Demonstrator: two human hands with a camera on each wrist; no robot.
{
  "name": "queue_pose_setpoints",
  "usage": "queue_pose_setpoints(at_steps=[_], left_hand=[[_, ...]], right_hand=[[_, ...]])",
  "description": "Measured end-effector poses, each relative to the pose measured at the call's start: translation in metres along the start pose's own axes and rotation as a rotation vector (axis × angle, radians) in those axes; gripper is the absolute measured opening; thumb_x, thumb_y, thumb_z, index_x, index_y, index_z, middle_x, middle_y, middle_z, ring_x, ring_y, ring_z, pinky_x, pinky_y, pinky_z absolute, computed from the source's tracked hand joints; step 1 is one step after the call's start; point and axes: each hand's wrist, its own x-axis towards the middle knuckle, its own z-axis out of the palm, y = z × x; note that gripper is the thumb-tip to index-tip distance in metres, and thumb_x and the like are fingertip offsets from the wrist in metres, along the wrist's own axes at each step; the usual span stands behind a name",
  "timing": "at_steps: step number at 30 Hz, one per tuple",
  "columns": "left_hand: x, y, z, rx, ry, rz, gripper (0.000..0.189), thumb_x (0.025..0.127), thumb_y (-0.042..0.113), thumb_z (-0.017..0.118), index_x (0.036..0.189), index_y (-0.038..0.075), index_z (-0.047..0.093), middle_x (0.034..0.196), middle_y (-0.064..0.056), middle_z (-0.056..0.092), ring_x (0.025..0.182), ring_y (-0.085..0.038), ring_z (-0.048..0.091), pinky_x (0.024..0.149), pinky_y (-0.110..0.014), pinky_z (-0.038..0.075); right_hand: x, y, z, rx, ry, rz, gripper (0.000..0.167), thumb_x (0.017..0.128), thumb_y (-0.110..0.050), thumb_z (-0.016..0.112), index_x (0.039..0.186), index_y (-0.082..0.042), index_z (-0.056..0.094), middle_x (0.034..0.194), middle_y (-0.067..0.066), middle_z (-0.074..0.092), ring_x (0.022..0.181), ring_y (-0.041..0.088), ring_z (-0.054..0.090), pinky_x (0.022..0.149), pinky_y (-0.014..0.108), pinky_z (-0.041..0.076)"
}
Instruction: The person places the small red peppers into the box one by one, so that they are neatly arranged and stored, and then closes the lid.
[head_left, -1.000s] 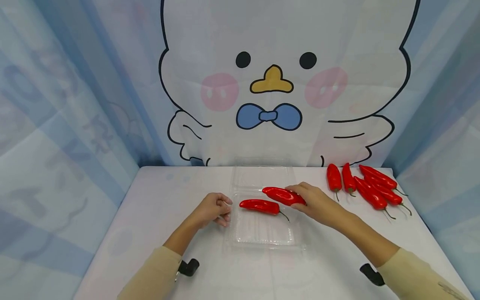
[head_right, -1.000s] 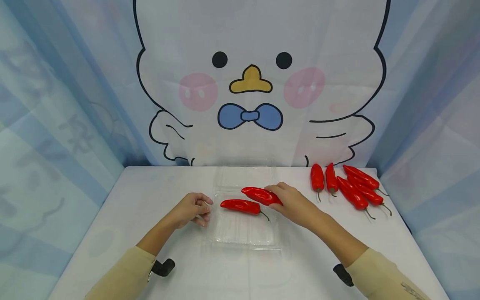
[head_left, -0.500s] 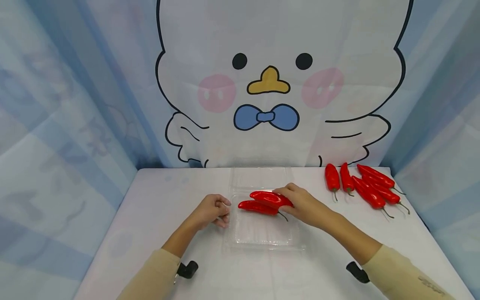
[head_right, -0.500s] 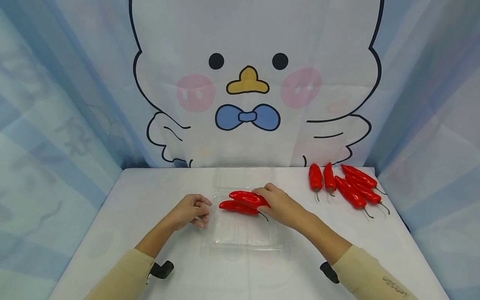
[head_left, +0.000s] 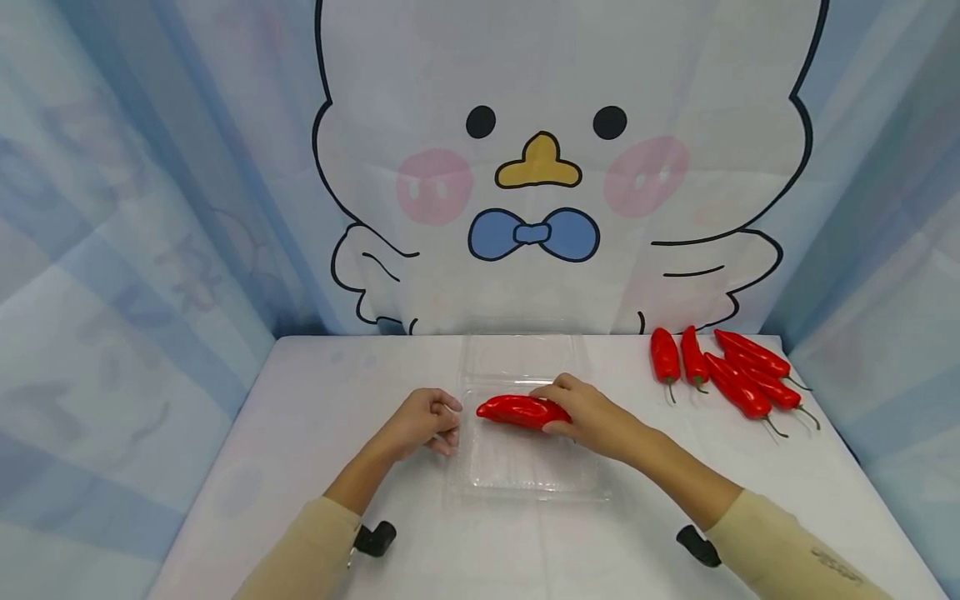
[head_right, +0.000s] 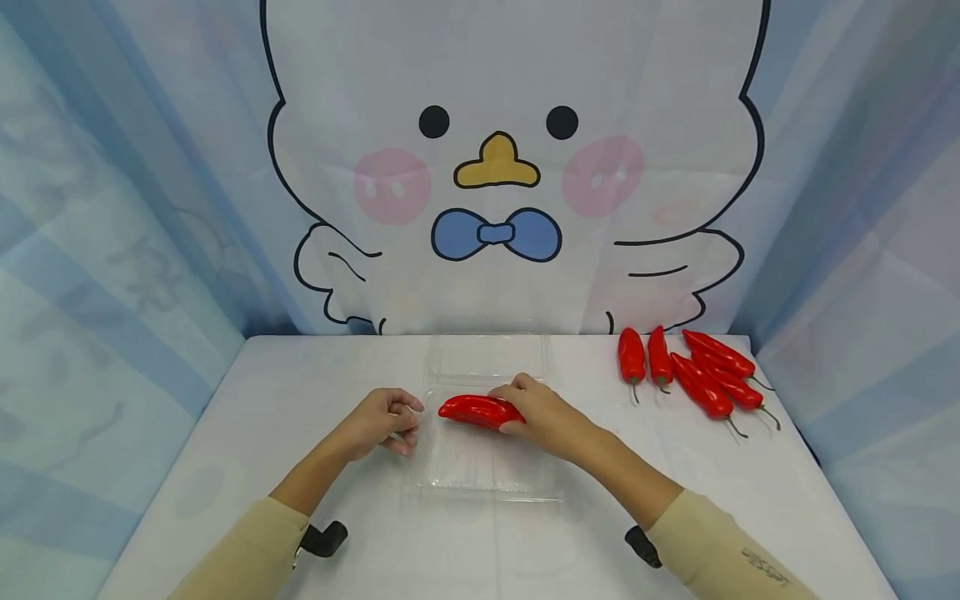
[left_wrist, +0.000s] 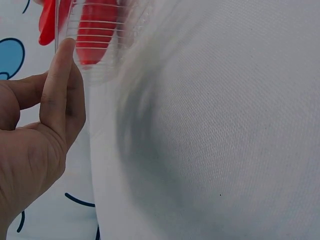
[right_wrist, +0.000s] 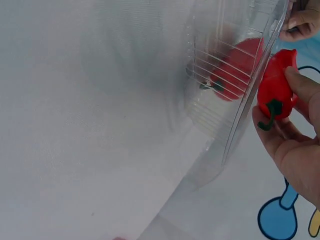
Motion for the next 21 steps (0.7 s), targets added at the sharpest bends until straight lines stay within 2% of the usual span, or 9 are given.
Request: queue_pose_setpoints(at_steps=[9, 21], left_hand=[[0.0, 0.0, -0.002, -0.008, -0.007, 0.01, 0.025, 0.1, 0.0, 0.063, 0.123, -0.008, 0.058, 0.085, -0.015, 0.067, 0.064, -0.017, 0.067, 0.059, -0.031, 0.064], [0.0, 0.0, 0.0, -0.001, -0.003, -0.001, 0.024, 0.099, 0.0, 0.064, 0.122, -0.006, 0.059, 0.084, -0.015, 0.067, 0.063, -0.017, 0.068, 0.058, -0.031, 0.064]], right_hand=[[0.005, -0.004, 0.01, 0.001, 0.003, -0.041, 0.05, 0.089, -0.017, 0.082, 0.136, -0.014, 0.065, 0.117, 0.004, 0.062, 0.102, 0.016, 0.059, 0.081, 0.025, 0.061], [0.006, -0.007, 0.024, -0.026, 0.002, -0.013, 0.05, 0.087, -0.017, 0.084, 0.134, -0.013, 0.067, 0.115, 0.003, 0.063, 0.101, 0.016, 0.059, 0.081, 0.025, 0.061]])
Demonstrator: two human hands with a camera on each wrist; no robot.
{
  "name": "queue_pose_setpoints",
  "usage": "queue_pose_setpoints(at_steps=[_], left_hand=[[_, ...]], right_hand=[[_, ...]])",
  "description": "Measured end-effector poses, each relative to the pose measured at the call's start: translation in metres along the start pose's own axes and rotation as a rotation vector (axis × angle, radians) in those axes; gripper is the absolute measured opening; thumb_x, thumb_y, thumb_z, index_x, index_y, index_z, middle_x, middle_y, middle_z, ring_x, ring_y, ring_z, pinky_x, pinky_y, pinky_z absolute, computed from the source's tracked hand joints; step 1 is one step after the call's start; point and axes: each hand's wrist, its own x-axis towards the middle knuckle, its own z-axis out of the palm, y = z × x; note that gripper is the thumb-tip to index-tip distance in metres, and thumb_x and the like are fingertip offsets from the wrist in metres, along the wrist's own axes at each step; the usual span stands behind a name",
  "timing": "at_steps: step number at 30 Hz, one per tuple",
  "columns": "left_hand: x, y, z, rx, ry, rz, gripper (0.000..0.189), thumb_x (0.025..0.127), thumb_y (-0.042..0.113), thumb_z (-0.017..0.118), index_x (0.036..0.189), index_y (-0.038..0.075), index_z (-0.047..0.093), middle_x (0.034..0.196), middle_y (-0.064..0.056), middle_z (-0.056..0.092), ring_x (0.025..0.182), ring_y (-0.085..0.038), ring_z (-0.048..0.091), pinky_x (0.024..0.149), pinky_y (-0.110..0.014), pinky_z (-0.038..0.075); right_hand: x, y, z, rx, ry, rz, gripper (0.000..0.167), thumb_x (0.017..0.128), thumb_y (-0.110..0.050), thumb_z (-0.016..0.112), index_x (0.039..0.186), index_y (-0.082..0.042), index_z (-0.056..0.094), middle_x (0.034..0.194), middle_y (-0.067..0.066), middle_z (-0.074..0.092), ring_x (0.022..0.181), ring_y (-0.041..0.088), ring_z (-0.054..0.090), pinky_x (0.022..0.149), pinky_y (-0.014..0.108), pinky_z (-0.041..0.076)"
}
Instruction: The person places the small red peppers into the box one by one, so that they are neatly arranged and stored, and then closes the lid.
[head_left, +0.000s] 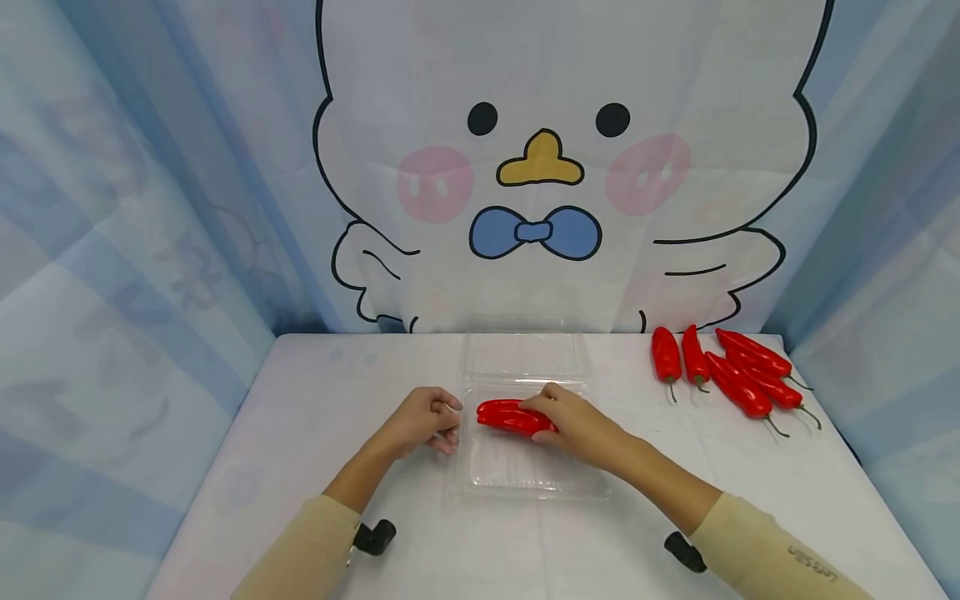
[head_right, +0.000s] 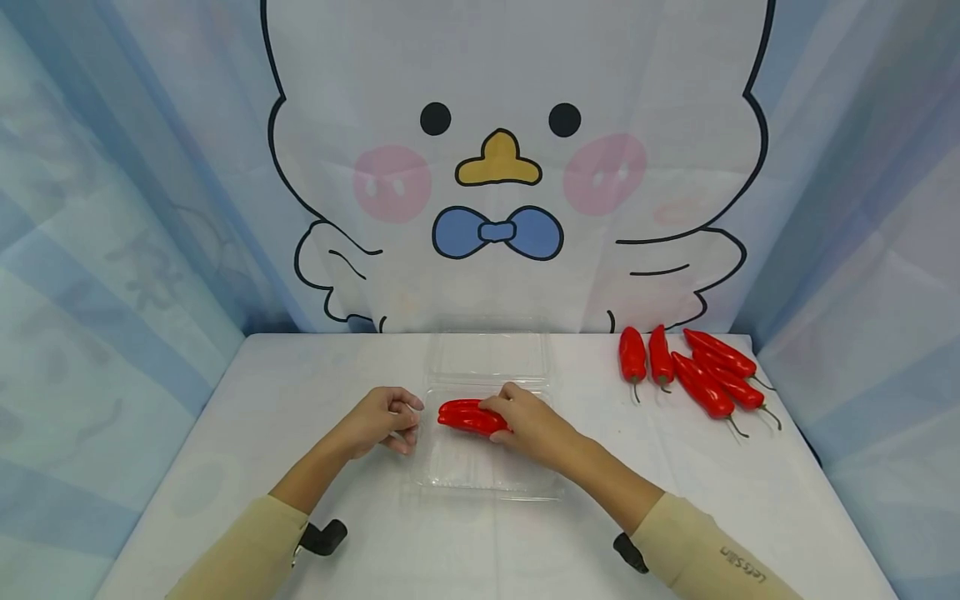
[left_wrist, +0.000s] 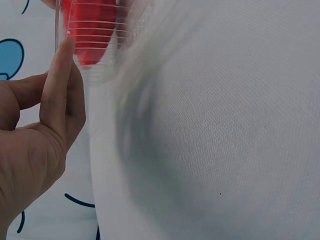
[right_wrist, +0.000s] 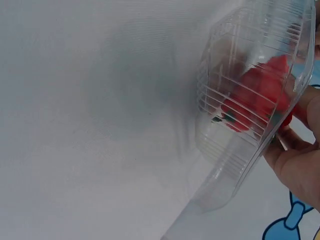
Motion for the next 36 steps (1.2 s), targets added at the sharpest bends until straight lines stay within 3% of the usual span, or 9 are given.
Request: queue_pose_setpoints(at_steps=[23, 36], left_hand=[[0.001, -0.001, 0.0, -0.004, -0.006, 0.012, 0.022, 0.1, 0.001, 0.064, 0.121, -0.005, 0.059, 0.085, -0.014, 0.066, 0.063, -0.017, 0.068, 0.059, -0.031, 0.064], [0.002, -0.003, -0.001, -0.021, -0.017, 0.017, 0.023, 0.099, 0.0, 0.064, 0.121, -0.007, 0.058, 0.082, -0.013, 0.067, 0.063, -0.017, 0.068, 0.059, -0.031, 0.064]], right_hand=[[-0.001, -0.003, 0.012, -0.108, 0.044, -0.067, 0.045, 0.086, -0.017, 0.085, 0.128, -0.014, 0.07, 0.105, 0.001, 0.062, 0.09, 0.012, 0.056, 0.074, 0.021, 0.056], [-0.002, -0.003, 0.022, -0.1, 0.06, -0.051, 0.047, 0.085, -0.02, 0.086, 0.129, -0.013, 0.07, 0.101, 0.0, 0.06, 0.088, 0.011, 0.053, 0.072, 0.02, 0.054]])
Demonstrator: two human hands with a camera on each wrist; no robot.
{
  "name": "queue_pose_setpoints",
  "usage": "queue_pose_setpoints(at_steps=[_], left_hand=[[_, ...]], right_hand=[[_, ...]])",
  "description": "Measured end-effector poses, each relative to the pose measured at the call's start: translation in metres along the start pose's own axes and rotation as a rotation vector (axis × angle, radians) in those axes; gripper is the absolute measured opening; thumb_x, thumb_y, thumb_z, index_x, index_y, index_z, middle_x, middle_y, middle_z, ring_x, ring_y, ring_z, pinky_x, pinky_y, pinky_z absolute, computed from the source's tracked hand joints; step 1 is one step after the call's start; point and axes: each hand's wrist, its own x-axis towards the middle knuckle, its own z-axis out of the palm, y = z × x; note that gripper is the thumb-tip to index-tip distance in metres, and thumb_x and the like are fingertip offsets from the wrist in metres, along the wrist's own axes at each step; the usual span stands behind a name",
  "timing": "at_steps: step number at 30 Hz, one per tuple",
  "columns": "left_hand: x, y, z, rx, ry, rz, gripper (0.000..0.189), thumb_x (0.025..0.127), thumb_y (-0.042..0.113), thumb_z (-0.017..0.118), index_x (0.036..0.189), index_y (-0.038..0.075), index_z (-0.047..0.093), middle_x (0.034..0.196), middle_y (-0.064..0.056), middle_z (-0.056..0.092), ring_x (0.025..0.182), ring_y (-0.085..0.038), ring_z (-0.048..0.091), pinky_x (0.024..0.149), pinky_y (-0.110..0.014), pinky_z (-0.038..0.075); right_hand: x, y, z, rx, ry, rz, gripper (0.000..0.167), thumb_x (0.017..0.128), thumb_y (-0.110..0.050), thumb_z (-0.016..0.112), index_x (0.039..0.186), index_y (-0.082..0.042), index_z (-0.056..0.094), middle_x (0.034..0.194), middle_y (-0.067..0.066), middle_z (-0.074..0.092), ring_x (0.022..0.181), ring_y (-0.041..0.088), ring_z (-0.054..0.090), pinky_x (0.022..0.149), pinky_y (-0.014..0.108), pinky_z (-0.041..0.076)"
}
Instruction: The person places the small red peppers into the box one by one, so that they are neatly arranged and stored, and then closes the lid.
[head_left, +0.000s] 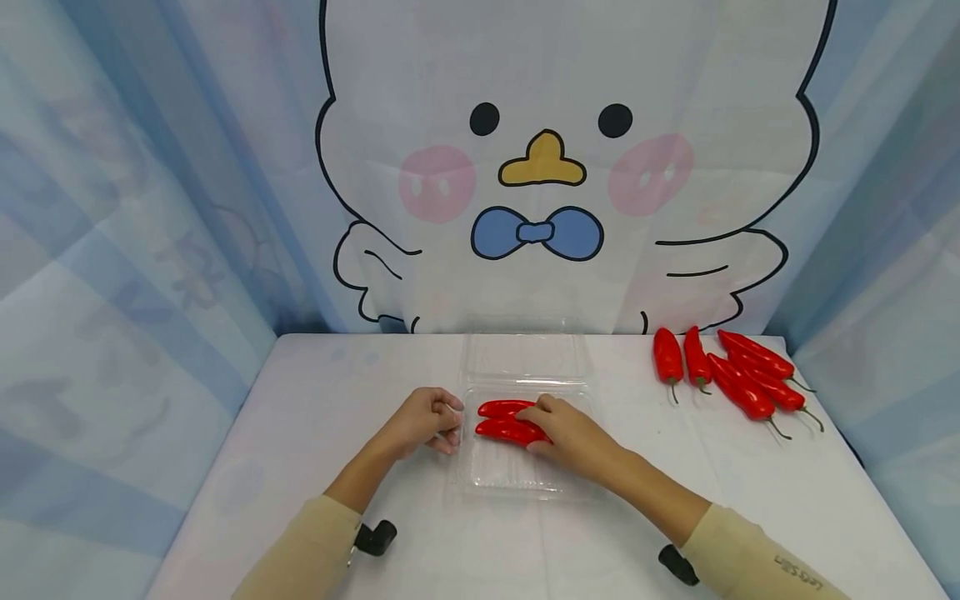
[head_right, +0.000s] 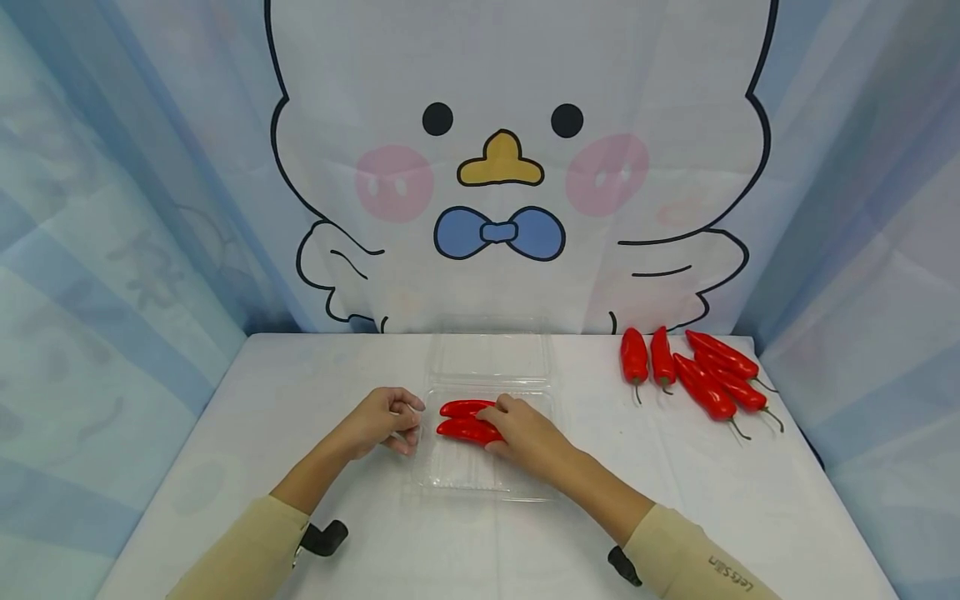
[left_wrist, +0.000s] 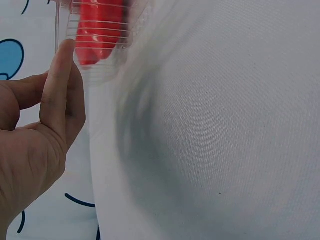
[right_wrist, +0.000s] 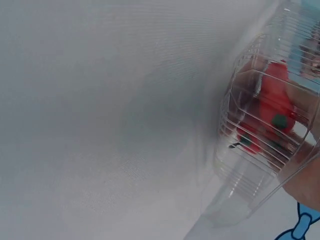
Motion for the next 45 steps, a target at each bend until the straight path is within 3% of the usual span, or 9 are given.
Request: queue_pose_setpoints(at_steps=[26, 37, 45], left_hand=[[0.0, -0.001, 0.0, 0.006, 0.004, 0.006, 0.022, 0.099, 0.0, 0.065, 0.119, -0.006, 0.059, 0.083, -0.015, 0.067, 0.062, -0.017, 0.068, 0.059, -0.033, 0.064], [0.003, -0.002, 0.0, -0.013, -0.005, 0.008, 0.022, 0.098, -0.002, 0.064, 0.119, -0.007, 0.059, 0.083, -0.013, 0.067, 0.063, -0.017, 0.068, 0.059, -0.034, 0.065], [0.001, -0.002, 0.0, 0.003, 0.004, 0.005, 0.022, 0.099, -0.001, 0.064, 0.119, -0.006, 0.059, 0.083, -0.014, 0.067, 0.063, -0.017, 0.068, 0.06, -0.034, 0.065]], right_hand=[[-0.001, -0.004, 0.01, -0.1, 0.079, 0.043, 0.044, 0.081, -0.021, 0.089, 0.12, -0.014, 0.072, 0.095, 0.001, 0.058, 0.087, 0.014, 0.052, 0.07, 0.024, 0.056], [0.0, 0.0, 0.014, -0.088, 0.093, 0.069, 0.046, 0.078, -0.019, 0.092, 0.117, -0.013, 0.069, 0.103, 0.003, 0.063, 0.096, 0.019, 0.06, 0.084, 0.034, 0.062], [0.0, 0.002, 0.016, -0.093, 0.118, 0.039, 0.045, 0.077, -0.018, 0.092, 0.115, -0.012, 0.069, 0.101, 0.003, 0.063, 0.093, 0.019, 0.061, 0.082, 0.034, 0.061]])
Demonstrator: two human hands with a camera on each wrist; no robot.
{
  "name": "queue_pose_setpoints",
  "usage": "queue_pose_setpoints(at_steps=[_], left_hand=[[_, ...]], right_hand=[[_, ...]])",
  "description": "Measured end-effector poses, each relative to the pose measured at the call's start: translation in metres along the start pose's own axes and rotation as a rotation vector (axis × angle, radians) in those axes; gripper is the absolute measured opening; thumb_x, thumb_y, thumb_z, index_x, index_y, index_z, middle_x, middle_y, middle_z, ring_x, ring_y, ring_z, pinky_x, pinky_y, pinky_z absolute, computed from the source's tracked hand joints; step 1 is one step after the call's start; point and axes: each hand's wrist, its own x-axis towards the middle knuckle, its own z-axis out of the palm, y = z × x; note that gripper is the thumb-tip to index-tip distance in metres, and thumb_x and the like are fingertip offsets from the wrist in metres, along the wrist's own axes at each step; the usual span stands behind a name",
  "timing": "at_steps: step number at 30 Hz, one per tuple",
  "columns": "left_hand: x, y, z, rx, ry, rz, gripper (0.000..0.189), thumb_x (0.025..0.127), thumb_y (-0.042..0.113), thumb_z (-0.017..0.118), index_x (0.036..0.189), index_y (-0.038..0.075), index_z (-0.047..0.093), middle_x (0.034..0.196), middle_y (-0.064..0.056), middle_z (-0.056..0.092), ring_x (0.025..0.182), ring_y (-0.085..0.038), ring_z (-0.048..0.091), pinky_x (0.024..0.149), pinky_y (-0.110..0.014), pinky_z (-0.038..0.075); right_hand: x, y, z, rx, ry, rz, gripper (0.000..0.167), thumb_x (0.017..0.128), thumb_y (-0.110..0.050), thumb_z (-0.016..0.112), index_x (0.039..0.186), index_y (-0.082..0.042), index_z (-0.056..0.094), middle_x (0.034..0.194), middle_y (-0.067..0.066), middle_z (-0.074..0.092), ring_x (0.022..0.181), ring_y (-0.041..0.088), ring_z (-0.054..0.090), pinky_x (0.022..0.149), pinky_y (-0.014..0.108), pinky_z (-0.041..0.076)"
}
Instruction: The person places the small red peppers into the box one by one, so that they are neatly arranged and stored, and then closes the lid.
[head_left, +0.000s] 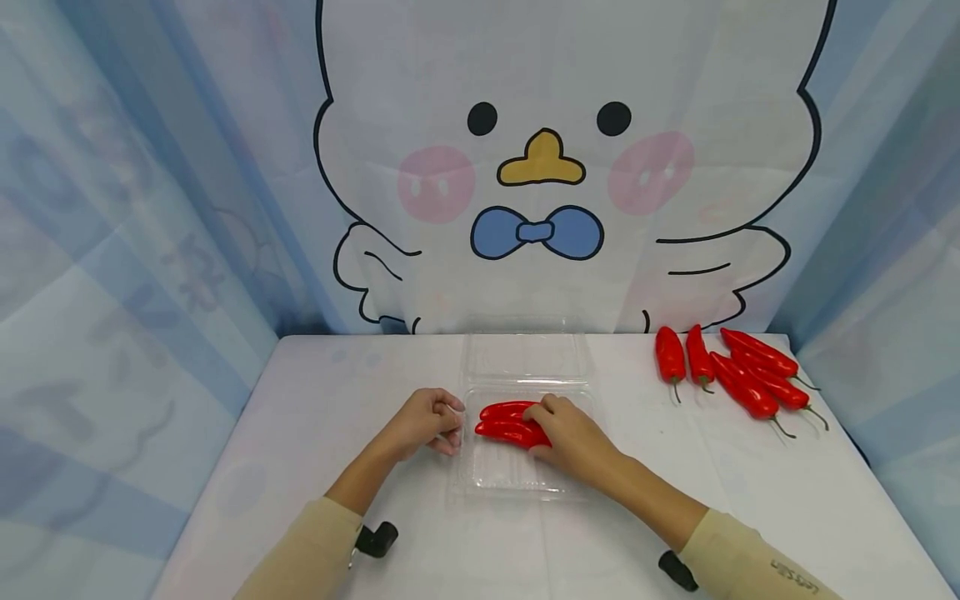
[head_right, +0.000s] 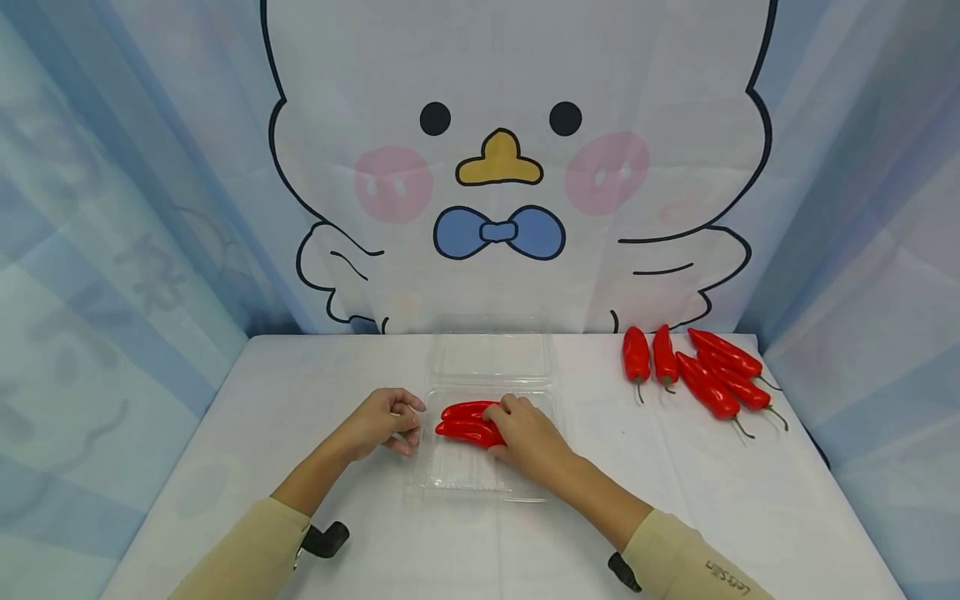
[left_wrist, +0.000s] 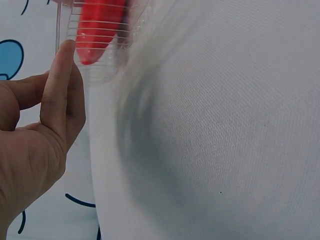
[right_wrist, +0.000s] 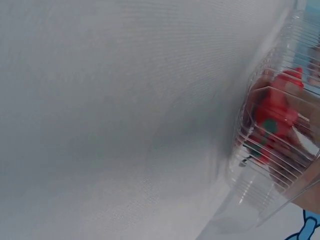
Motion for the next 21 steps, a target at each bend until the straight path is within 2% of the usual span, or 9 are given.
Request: queue_pose_setpoints(at_steps=[7, 21], left_hand=[[-0.0008, -0.0008, -0.0005, 0.002, -0.001, 0.004, 0.022, 0.099, 0.0, 0.064, 0.119, -0.006, 0.059, 0.083, -0.014, 0.067, 0.063, -0.017, 0.068, 0.06, -0.034, 0.065], [-0.0014, 0.0019, 0.0001, -0.006, 0.002, -0.003, 0.021, 0.099, -0.001, 0.064, 0.118, -0.006, 0.059, 0.083, -0.013, 0.067, 0.062, -0.017, 0.068, 0.06, -0.034, 0.065]], right_hand=[[-0.0011, 0.0003, -0.0007, 0.002, 0.0, -0.005, 0.045, 0.076, -0.018, 0.092, 0.115, -0.012, 0.069, 0.099, 0.003, 0.061, 0.091, 0.018, 0.06, 0.078, 0.032, 0.06], [-0.0038, 0.0014, -0.0084, 0.031, -0.02, 0.012, 0.048, 0.079, -0.021, 0.091, 0.121, -0.012, 0.069, 0.104, 0.002, 0.063, 0.095, 0.015, 0.059, 0.083, 0.031, 0.061]])
